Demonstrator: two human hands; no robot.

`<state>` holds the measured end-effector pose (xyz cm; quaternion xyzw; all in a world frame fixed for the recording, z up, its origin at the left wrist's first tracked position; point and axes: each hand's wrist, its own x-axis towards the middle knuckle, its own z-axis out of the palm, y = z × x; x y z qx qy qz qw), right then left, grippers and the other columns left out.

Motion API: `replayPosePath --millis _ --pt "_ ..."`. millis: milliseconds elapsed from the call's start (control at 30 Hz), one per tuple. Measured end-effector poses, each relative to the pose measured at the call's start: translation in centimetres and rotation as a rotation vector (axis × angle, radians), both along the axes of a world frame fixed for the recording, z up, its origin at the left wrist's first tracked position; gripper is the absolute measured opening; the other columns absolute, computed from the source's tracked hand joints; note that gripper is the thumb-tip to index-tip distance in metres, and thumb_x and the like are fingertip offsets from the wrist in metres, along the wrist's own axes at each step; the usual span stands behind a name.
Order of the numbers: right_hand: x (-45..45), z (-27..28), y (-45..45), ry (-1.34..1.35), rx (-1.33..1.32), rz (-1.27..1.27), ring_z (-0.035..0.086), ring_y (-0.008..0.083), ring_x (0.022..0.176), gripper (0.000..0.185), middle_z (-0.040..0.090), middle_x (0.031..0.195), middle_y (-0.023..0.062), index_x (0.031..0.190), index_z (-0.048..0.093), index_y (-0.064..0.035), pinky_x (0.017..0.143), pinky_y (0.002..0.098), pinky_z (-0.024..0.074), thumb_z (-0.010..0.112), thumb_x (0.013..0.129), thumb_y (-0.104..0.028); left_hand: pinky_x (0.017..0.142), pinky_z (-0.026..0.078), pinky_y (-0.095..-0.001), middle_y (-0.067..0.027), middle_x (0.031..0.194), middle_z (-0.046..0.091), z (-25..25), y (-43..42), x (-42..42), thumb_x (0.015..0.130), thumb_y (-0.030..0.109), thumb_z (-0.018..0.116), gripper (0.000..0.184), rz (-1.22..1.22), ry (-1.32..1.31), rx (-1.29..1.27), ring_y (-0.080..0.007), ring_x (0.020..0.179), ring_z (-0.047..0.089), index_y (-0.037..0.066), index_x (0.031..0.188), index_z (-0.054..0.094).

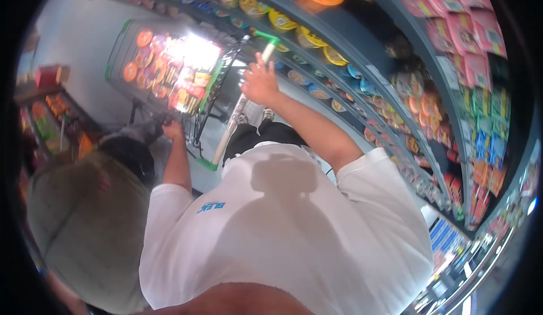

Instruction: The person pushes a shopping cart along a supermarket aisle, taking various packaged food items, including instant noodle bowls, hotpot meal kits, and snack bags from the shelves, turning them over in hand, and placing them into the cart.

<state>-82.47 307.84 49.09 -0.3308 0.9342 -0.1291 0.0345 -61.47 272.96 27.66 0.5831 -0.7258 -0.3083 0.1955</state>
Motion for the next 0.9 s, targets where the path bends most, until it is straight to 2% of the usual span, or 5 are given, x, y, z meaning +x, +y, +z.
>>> replayPosePath --millis 100,333,400,467,900 --pt "-0.1 0.5 -1.1 -0.028 0.015 -0.039 0.019 0.0397 0.145 0.041 0.05 0.131 0.0186 0.112 0.067 -0.0089 0.107 0.0699 0.0229 0.06 0.081 -0.036 0.086 0.049 -0.0449 -0.024 0.104 0.066 -8.0 -4.4 0.8 0.077 0.017 0.066 0.046 -0.026 0.225 0.098 -0.0395 0.1 0.064 -0.003 0.117 0.053" --pt "0.5 -0.2 -0.5 -0.059 -0.042 -0.041 0.016 0.0399 0.145 0.033 0.049 0.126 0.0202 0.099 0.069 -0.0061 0.108 0.0688 0.0221 0.059 0.083 -0.033 0.099 0.042 -0.05 -0.0343 0.13 0.045 6.3 4.2 -2.1 0.076 0.027 0.071 0.084 0.05 -0.279 -0.063 -0.0493 0.111 0.054 -0.004 0.141 0.028" --pt "0.4 -0.8 0.3 -0.059 -0.055 -0.032 0.015 0.0407 0.145 0.031 0.049 0.126 0.0201 0.097 0.069 -0.0073 0.107 0.0686 0.0228 0.058 0.084 -0.032 0.102 0.039 -0.0501 -0.0335 0.133 0.043 8.5 7.9 -2.5 0.078 0.034 0.072 0.086 -0.4 -0.345 -0.466 -0.047 0.12 0.048 -0.005 0.142 0.029" --pt "1.0 -1.1 0.6 -0.063 -0.09 -0.009 0.014 0.0414 0.145 0.029 0.049 0.124 0.0203 0.097 0.07 -0.009 0.107 0.0685 0.0233 0.057 0.085 -0.032 0.107 0.034 -0.0501 -0.0337 0.141 0.036 11.0 9.9 -3.0 0.079 0.041 0.072 0.085 -0.876 -0.051 0.336 -0.0471 0.13 0.037 -0.005 0.14 0.035" --pt "6.7 -1.9 7.8 -0.23 -0.105 0.087 0.0 0.0388 0.148 0.035 0.027 0.155 0.0163 0.122 0.062 -0.0187 0.11 0.0705 0.0114 0.047 0.096 -0.037 0.109 0.019 -0.0675 -0.027 0.153 0.021 15.7 26.1 3.5 0.075 0.025 0.074 0.06 -1.05 -0.257 -0.339 -0.0495 0.142 0.015 0.015 0.131 0.052"
